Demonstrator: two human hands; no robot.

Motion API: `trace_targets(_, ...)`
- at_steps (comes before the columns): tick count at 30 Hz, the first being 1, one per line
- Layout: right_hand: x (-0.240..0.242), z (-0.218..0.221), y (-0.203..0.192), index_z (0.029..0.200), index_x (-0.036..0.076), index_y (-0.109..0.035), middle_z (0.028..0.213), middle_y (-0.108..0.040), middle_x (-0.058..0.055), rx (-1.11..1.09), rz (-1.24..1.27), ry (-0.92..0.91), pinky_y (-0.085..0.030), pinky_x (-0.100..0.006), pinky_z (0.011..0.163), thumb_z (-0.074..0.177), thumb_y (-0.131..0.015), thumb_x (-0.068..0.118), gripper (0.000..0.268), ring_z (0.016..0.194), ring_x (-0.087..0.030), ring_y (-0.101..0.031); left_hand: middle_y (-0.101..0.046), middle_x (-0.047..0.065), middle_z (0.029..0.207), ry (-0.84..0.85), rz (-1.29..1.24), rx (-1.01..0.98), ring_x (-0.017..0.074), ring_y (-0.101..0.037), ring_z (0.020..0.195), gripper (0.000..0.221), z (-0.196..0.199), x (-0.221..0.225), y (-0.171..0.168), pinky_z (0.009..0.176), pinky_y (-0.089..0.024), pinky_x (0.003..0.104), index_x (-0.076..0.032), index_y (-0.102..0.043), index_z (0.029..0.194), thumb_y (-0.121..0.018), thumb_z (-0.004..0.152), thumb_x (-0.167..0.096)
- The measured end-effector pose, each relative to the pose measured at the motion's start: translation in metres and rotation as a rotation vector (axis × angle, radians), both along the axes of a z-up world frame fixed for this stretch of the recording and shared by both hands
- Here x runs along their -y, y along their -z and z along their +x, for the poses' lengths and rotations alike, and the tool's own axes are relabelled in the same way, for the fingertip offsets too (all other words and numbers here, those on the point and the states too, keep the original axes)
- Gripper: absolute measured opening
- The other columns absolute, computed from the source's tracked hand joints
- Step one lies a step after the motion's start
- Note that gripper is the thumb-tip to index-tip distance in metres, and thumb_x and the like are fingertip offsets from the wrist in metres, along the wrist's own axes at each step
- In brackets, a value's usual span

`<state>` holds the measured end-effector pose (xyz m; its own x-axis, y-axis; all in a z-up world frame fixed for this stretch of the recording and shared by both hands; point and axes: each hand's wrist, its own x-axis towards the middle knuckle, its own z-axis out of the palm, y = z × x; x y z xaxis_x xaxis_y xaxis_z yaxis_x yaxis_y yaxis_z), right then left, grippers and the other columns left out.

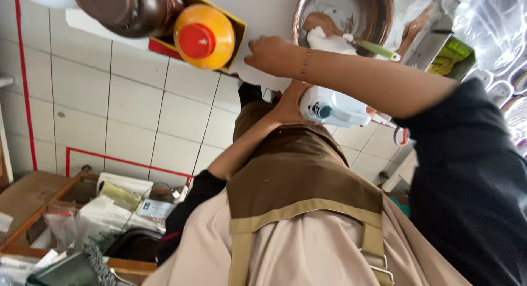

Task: The person mixes a blue dye into a bowl of white frosting with a spatula, then transfers the mixture into a plastic piping bag and twists the end to secure it.

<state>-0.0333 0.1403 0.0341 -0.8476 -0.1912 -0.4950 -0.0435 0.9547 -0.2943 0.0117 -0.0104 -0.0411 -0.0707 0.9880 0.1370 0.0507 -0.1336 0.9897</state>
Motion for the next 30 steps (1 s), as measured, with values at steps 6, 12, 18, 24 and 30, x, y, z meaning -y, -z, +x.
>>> trace_targets(6,-0.014,-0.002,-0.012,0.128,0.015,-0.066,0.117,-0.06,-0.015,-0.024,-0.046,-0.033,-0.057,-0.046,0.074,0.076,-0.069,0.001,0.054,0.097,-0.036,-0.066,-0.06,0.008,0.141,-0.032,0.136,0.038,0.0299,-0.054,0.135,0.088,-0.009,-0.004,-0.019,0.118,-0.043,0.044,-0.015,-0.054,0.139,-0.1,0.068,-0.038)
trace_targets(12,-0.03,0.09,-0.182,0.122,0.018,-0.069,0.117,-0.062,-0.009,0.096,-0.262,0.167,-0.055,-0.043,0.086,0.082,-0.075,0.027,0.04,0.103,-0.029,-0.065,-0.058,0.009,0.139,0.015,0.027,0.152,0.0294,-0.056,0.132,0.094,-0.01,-0.007,-0.028,0.114,-0.046,0.043,-0.013,-0.052,0.139,-0.103,0.063,-0.036)
trace_targets(18,0.008,0.143,-0.19,0.114,0.008,-0.067,0.115,-0.064,-0.013,-0.237,-0.154,0.143,-0.057,-0.037,0.087,0.078,-0.07,0.013,0.037,0.109,-0.03,-0.065,-0.055,0.011,0.139,-0.018,0.189,0.072,0.0308,-0.054,0.134,0.094,-0.008,-0.01,-0.028,0.116,-0.045,0.043,-0.013,-0.051,0.138,-0.103,0.062,-0.033)
trace_targets(24,0.038,0.174,-0.146,0.105,0.003,-0.064,0.104,-0.063,-0.011,-0.16,0.168,0.11,-0.057,-0.033,0.073,0.092,-0.066,0.018,0.02,0.097,-0.023,-0.065,-0.058,0.009,0.139,0.021,0.174,0.079,0.0301,-0.057,0.133,0.088,-0.006,-0.009,-0.026,0.118,-0.046,0.045,-0.014,-0.051,0.139,-0.099,0.067,-0.031)
trace_targets(30,0.043,0.181,-0.16,0.109,0.011,-0.069,0.098,-0.066,-0.008,-0.242,0.409,0.262,-0.048,-0.032,0.066,0.096,-0.047,0.066,0.061,0.087,-0.021,-0.063,-0.057,0.011,0.14,0.042,0.127,0.128,0.0291,-0.055,0.134,0.093,0.0,-0.011,-0.016,0.115,-0.045,0.044,-0.009,-0.05,0.14,-0.095,0.064,-0.038)
